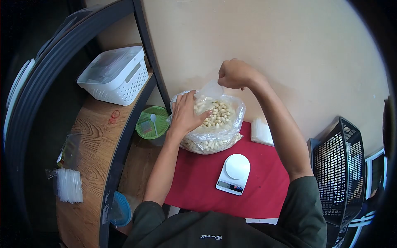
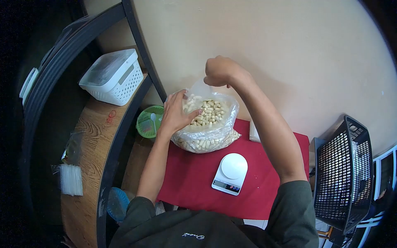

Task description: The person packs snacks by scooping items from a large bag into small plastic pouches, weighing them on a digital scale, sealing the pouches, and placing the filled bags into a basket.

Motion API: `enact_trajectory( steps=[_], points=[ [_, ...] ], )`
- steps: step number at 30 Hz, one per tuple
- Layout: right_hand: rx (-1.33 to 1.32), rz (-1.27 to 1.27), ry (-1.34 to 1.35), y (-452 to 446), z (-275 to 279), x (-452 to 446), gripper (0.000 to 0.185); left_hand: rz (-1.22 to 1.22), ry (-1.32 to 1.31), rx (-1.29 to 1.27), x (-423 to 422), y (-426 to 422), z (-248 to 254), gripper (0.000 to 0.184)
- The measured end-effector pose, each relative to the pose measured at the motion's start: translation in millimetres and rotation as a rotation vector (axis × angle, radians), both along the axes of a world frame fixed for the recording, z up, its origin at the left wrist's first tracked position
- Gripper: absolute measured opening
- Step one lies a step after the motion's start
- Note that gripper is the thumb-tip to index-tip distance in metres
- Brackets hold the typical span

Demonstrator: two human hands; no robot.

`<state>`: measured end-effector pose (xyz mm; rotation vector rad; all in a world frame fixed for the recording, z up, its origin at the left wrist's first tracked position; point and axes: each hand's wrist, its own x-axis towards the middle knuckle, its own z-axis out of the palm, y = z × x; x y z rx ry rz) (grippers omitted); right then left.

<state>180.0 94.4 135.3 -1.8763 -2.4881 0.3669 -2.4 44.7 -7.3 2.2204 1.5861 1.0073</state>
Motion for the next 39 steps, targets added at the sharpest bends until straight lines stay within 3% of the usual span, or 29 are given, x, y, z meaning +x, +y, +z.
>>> enact_trajectory(
  steps=[4, 6, 9, 10, 12, 15, 17, 19, 24, 27, 31, 39],
  points=[
    [0.204, 0.046, -0.033, -11.3, 3.6, 0.7, 0.024, 0.040, -0.057, 0.040, -2.9, -3.4, 1.0, 0.080],
    [0.355, 0.060, 0.085, -16.7, 2.9, 6.0, 0.022, 0.042, -0.165, 0.125, -8.6, -4.6, -3.0, 0.079],
    [0.334, -0.040, 0.095, -18.4, -2.9, 8.9, 0.020, 0.035, -0.311, 0.146, -18.2, -12.1, -2.2, 0.072],
    [0.333, -0.040, 0.094, -17.0, -12.8, 9.0, 0.020, 0.036, -0.312, 0.145, -23.4, -13.9, -3.7, 0.072],
    [0.341, -0.005, 0.015, -11.0, -49.1, 9.6, 0.017, -0.156, -0.655, 0.019, -36.2, -16.6, -6.7, 0.062],
    [0.306, 0.035, -0.043, -11.6, -97.9, 1.8, 0.013, -0.110, -0.814, 0.048, -48.8, -23.7, -4.6, 0.057],
    [0.329, 0.065, -0.060, -12.9, -123.2, -4.1, 0.012, -0.093, -0.699, 0.114, -59.9, -25.9, -10.2, 0.049],
    [0.352, 0.091, -0.076, -10.6, -142.5, -7.1, 0.012, -0.185, -1.009, -0.021, -65.9, -29.6, -16.2, 0.045],
    [0.481, 0.122, -0.071, -7.7, -176.2, -8.5, 0.014, -0.153, -0.901, -0.022, -72.3, -43.2, -45.9, 0.042],
    [0.290, 0.083, -0.094, -21.7, -158.2, -14.0, 0.016, -0.123, -1.124, -0.204, -65.7, -50.5, -73.7, 0.043],
    [0.201, -0.025, -0.052, -22.4, -164.3, -18.0, 0.014, -0.173, -1.280, -0.263, -55.8, -49.5, -96.9, 0.046],
    [0.033, -0.170, 0.191, 3.3, -184.6, -8.1, 0.025, -0.218, -1.211, -0.272, -55.1, -52.2, -100.4, 0.047]
  ],
)
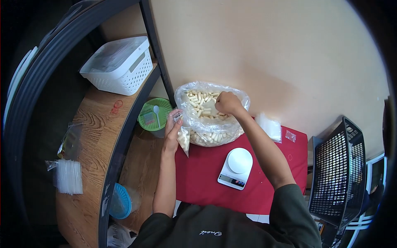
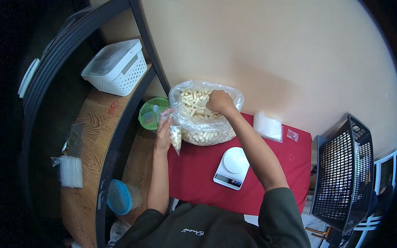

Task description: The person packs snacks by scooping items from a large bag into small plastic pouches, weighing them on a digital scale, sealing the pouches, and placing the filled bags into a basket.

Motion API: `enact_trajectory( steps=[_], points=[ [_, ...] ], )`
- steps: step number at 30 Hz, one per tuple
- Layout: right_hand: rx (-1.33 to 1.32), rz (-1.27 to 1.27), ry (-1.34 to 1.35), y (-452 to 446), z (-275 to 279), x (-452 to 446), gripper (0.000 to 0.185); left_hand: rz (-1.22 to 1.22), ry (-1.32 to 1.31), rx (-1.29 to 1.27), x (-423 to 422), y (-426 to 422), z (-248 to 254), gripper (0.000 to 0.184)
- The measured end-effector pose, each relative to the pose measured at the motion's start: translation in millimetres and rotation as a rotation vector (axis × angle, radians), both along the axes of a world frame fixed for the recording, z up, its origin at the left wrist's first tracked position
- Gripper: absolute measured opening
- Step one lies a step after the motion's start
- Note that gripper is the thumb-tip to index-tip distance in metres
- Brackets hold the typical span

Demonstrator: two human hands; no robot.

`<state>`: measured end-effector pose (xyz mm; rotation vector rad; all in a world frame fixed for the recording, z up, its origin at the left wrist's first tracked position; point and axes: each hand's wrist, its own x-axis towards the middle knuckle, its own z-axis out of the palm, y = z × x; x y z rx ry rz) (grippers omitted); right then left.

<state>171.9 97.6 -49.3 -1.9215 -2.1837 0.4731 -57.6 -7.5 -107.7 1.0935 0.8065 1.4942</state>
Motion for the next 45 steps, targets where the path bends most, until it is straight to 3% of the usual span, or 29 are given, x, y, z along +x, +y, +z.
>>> enact_trajectory(
  steps=[6, 9, 14, 17, 19, 22, 26, 28, 30, 33, 37, 39, 42, 44, 45],
  points=[
    [-0.073, -0.035, 0.215, 13.1, -26.4, 2.2, 0.027, -0.044, 0.044, -0.004, -2.3, -3.0, 2.6, 0.047],
    [-0.285, -0.050, 0.371, 3.0, 14.2, 9.2, 0.026, -0.037, 0.065, -0.019, -10.9, -4.8, 2.7, 0.047],
    [-0.329, -0.070, 0.472, 0.2, 35.5, 24.3, 0.020, 0.010, 0.187, -0.030, -14.7, -1.8, 26.5, 0.047],
    [-0.333, -0.047, 0.491, -4.5, 55.0, 36.3, 0.019, 0.091, 0.337, 0.027, -11.5, 4.0, 42.1, 0.054],
    [-0.313, -0.029, 0.488, -10.2, 73.7, 44.5, 0.020, 0.239, 0.794, 0.150, -7.9, 7.5, 51.1, 0.066],
    [-0.287, 0.007, 0.499, -20.2, 105.5, 50.1, 0.020, 0.308, 1.018, 0.154, 10.2, 5.4, 71.2, 0.072],
    [-0.111, 0.079, 0.387, -40.9, 133.4, 37.9, 0.023, 0.294, 1.088, 0.244, 29.0, 5.6, 89.5, 0.076],
    [0.396, 0.367, 0.246, -51.1, 128.5, 23.6, 0.024, 0.291, 1.096, 0.275, 36.0, 8.2, 91.6, 0.076],
    [0.384, 0.302, 0.181, -79.4, 139.7, 9.2, 0.021, 0.291, 1.106, 0.299, 40.2, 9.6, 90.9, 0.075],
    [0.456, 0.297, -0.069, -105.1, 157.1, -3.7, 0.014, 0.326, 1.010, 0.328, 41.8, 10.6, 88.1, 0.074],
    [0.629, 0.298, 0.076, -107.1, 155.2, 4.0, 0.017, 0.354, 0.840, 0.273, 38.7, 4.3, 88.4, 0.072],
    [0.634, 0.151, 0.177, -100.0, 148.3, 11.3, 0.017, 0.358, 0.771, 0.261, 29.4, 0.9, 84.0, 0.070],
    [0.614, 0.142, 0.109, -77.3, 101.4, 28.0, 0.016, 0.274, 0.580, 0.394, 5.4, -0.4, 57.0, 0.070],
    [0.547, 0.139, 0.100, -64.1, 59.8, 32.6, 0.014, -0.140, -0.255, 0.167, -2.1, -7.9, 37.4, 0.078],
    [0.505, 0.140, 0.086, -60.6, 41.2, 31.9, 0.014, -0.253, -0.340, 0.118, -1.3, -17.4, 37.8, 0.086]
  ],
)
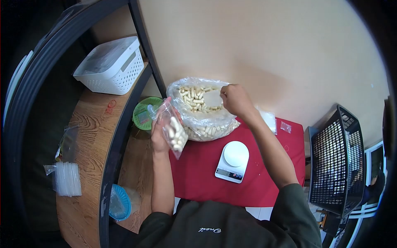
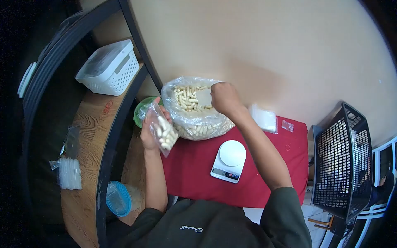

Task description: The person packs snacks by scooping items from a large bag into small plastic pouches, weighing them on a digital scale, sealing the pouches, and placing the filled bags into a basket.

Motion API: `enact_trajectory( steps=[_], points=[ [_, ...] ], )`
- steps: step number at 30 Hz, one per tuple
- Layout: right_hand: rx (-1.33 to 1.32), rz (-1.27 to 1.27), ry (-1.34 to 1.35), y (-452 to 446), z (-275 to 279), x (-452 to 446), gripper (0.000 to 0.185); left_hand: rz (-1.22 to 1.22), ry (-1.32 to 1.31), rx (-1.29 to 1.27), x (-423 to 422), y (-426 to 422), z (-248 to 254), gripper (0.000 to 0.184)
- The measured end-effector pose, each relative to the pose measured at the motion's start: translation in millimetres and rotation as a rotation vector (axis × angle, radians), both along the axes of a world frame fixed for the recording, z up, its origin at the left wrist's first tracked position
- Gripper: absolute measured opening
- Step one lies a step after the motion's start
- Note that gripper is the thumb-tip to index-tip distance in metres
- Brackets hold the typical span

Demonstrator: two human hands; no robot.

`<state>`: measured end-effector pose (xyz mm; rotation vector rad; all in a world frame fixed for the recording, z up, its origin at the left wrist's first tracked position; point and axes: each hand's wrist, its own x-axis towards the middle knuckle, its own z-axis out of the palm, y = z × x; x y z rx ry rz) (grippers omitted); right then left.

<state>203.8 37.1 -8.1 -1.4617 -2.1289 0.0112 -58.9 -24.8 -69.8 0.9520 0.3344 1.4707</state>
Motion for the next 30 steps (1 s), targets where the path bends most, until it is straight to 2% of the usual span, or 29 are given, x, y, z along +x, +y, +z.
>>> enact_trajectory(
  steps=[1, 3, 4, 5, 7, 8, 10, 11, 13, 15, 16, 17, 18, 19, 20, 21, 24, 25, 27, 30],
  points=[
    [-0.042, -0.001, -0.016, -1.0, -7.1, -2.5, 0.013, -0.005, 0.003, -0.009, 5.8, -8.7, 3.6, 0.086],
    [-0.097, 0.012, 0.034, -3.5, -11.3, -4.8, 0.013, -0.248, -0.231, -0.042, 22.3, -25.8, 7.6, 0.095],
    [-0.144, 0.029, 0.081, -9.2, -12.2, -7.9, 0.015, -0.323, -0.183, -0.034, 24.6, -27.4, 2.9, 0.107],
    [-0.160, 0.022, 0.088, -17.8, -12.6, -9.1, 0.015, -0.328, -0.180, -0.052, 27.3, -33.7, 1.9, 0.107],
    [0.189, 0.015, 0.183, -48.8, 11.6, -12.3, 0.024, -0.454, -0.075, -0.092, 35.8, -44.8, 2.1, 0.112],
    [0.175, -0.007, 0.179, -64.5, 17.2, -9.3, 0.024, -0.523, -0.075, -0.124, 38.5, -47.3, -3.8, 0.116],
    [-0.142, 0.439, 0.517, -102.5, 23.3, -2.6, 0.035, -0.603, -0.112, -0.195, 52.6, -63.3, -9.5, 0.116],
    [-0.275, 0.522, 0.533, -124.0, 25.6, 0.1, 0.038, -0.661, -0.141, -0.244, 59.1, -70.5, -12.3, 0.117],
    [-0.301, 0.473, 0.375, -159.4, 9.4, 3.7, 0.036, -0.670, -0.073, -0.252, 78.8, -85.7, -29.1, 0.116],
    [-0.527, 0.343, 0.313, -183.0, -2.2, 11.4, 0.026, -0.834, -0.029, -0.255, 91.9, -90.7, -41.5, 0.117],
    [-0.528, 0.321, 0.313, -189.6, -10.0, 19.7, 0.026, -0.970, -0.014, -0.182, 92.2, -89.8, -61.6, 0.112],
    [-0.561, 0.267, 0.423, -196.4, -20.5, 31.7, 0.021, -0.987, -0.017, -0.183, 94.3, -87.7, -80.8, 0.112],
    [-0.593, 0.216, 0.537, -203.1, -32.3, 42.2, 0.016, -0.834, 0.178, -0.101, 95.1, -86.5, -98.3, 0.106],
    [-0.541, 0.095, 0.659, -208.5, -44.3, 50.1, 0.011, -0.672, 0.369, -0.018, 96.9, -86.5, -94.5, 0.100],
    [-0.623, -0.028, 0.837, -213.1, -50.5, 59.1, 0.012, -0.845, 0.359, -0.201, 92.0, -89.9, -87.9, 0.083],
    [-0.703, -0.153, 1.013, -216.2, -55.7, 67.0, 0.013, -0.791, 0.393, -0.341, 87.0, -86.8, -90.9, 0.074],
    [-0.610, -0.331, 1.190, -217.2, -80.0, 80.6, 0.015, -0.590, 0.685, -0.360, 62.0, -71.4, -103.9, 0.068],
    [-0.611, -0.335, 1.194, -215.5, -92.1, 83.6, 0.015, -0.549, 0.740, -0.382, 54.2, -69.3, -107.7, 0.065],
    [-0.560, -0.480, 1.421, -210.9, -119.7, 88.5, 0.018, -0.502, 0.771, -0.415, 39.9, -68.2, -112.0, 0.060],
    [-0.499, -0.575, 1.352, -206.3, -155.4, 92.2, 0.022, -0.452, 0.829, -0.410, 24.4, -70.9, -118.4, 0.055]
  ],
)
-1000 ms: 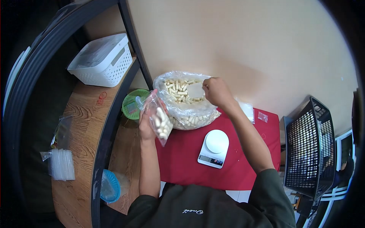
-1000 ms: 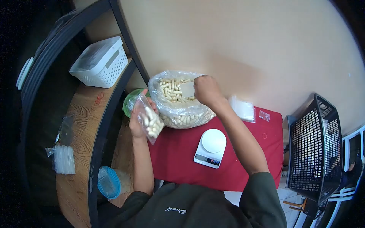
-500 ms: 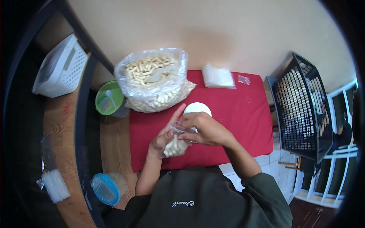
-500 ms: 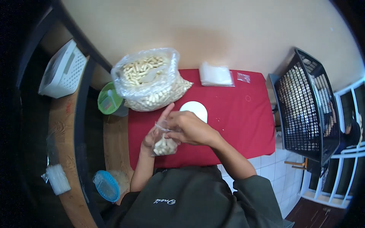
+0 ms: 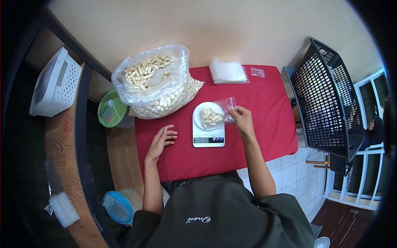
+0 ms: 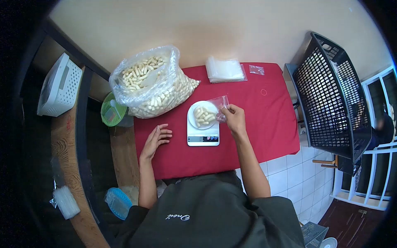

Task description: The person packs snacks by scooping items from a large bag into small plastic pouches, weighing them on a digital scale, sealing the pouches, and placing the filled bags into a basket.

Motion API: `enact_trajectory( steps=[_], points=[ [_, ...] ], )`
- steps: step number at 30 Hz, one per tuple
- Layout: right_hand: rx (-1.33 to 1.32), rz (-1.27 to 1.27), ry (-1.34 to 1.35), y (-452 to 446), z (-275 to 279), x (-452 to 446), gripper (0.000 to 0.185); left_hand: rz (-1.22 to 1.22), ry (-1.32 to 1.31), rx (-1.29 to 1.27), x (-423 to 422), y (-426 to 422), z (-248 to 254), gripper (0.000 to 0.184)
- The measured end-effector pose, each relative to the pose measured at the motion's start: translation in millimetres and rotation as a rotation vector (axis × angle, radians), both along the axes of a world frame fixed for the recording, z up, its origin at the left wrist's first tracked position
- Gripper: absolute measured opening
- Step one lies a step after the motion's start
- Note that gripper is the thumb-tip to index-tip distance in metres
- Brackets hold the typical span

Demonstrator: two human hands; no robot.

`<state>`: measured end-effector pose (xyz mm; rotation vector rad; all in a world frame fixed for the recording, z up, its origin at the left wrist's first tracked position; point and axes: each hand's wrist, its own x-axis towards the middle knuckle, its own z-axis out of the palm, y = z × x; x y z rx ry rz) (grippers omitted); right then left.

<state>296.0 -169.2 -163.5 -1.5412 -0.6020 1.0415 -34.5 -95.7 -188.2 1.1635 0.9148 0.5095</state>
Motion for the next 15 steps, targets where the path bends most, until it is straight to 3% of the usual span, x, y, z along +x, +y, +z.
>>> enact_trajectory(
  steps=[5, 7, 15],
  points=[
    [-0.113, -0.103, -0.256, -4.0, -8.4, 4.4, 0.032, 0.053, 0.041, 0.011, -15.6, -6.3, -7.1, 0.053],
    [-0.108, -0.127, -0.537, -12.2, 1.8, 12.8, 0.039, 0.073, 0.044, 0.008, -22.2, -11.8, -9.9, 0.053],
    [-0.135, -0.182, -0.437, -34.2, 39.1, 31.8, 0.037, 0.136, 0.042, -0.002, -28.4, -13.1, -9.2, 0.052]
  ],
)
